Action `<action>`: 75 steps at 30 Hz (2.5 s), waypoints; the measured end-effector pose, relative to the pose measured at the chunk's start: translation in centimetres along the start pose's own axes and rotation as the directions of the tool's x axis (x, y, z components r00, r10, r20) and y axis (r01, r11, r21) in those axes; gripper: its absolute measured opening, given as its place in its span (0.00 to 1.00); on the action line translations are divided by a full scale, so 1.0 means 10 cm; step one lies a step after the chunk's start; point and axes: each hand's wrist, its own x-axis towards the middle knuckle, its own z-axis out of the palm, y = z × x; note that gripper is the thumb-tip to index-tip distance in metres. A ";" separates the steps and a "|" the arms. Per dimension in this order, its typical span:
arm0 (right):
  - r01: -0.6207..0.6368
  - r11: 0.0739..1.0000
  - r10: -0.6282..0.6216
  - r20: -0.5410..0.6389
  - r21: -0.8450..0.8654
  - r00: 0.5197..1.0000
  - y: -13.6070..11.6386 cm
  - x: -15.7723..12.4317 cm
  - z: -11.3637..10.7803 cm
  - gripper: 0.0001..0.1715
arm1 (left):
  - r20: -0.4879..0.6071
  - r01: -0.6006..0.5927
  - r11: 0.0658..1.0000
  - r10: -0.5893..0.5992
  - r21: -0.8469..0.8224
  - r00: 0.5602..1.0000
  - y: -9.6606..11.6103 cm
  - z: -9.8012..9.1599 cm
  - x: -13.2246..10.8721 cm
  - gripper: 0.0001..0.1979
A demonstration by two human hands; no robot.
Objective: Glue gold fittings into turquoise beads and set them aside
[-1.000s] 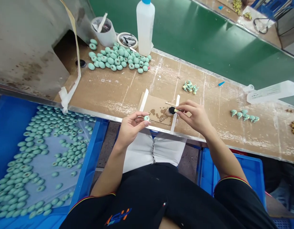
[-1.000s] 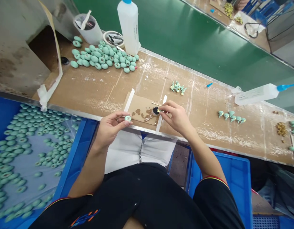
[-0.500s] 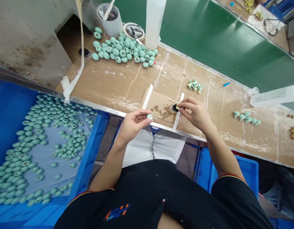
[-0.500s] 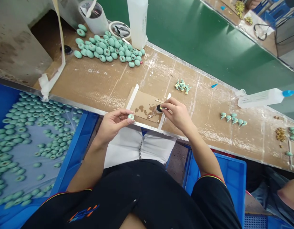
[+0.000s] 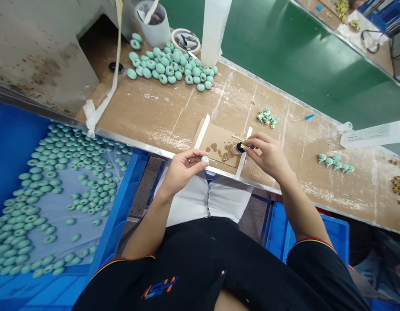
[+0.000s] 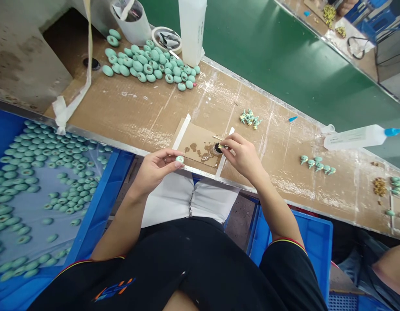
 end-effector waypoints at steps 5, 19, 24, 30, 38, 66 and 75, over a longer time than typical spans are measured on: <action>-0.032 0.999 0.031 -0.033 -0.018 0.999 -0.01 -0.01 -0.03 0.10 | -0.011 0.010 1.000 -0.010 -0.027 1.000 0.00 0.00 0.01 0.20; -0.038 0.979 0.095 -0.281 0.202 0.955 -0.62 -0.26 0.07 0.06 | 0.094 0.025 0.974 -0.004 -0.226 0.996 -0.14 0.30 0.05 0.20; -0.046 0.932 0.148 -0.262 0.360 0.954 -0.73 -0.31 0.26 0.06 | 0.119 0.003 0.975 0.024 -0.220 0.993 -0.10 0.38 0.03 0.21; -0.086 0.895 0.192 -0.205 0.438 0.960 -0.75 -0.32 0.35 0.07 | 0.124 -0.062 0.982 0.085 -0.181 0.989 -0.08 0.42 0.01 0.21; -0.074 0.890 0.185 -0.209 0.449 0.960 -0.73 -0.35 0.40 0.05 | 0.117 -0.177 0.967 0.200 -0.186 0.973 -0.09 0.45 -0.01 0.16; -0.094 0.831 0.235 -0.193 0.548 0.953 -0.67 -0.46 0.49 0.15 | 0.241 -0.181 0.983 0.169 0.028 0.956 0.07 0.38 0.05 0.16; -0.051 0.803 0.164 -0.138 0.594 0.977 -0.60 -0.45 0.54 0.13 | 0.239 -0.052 0.998 0.043 0.032 0.970 0.04 0.34 0.01 0.17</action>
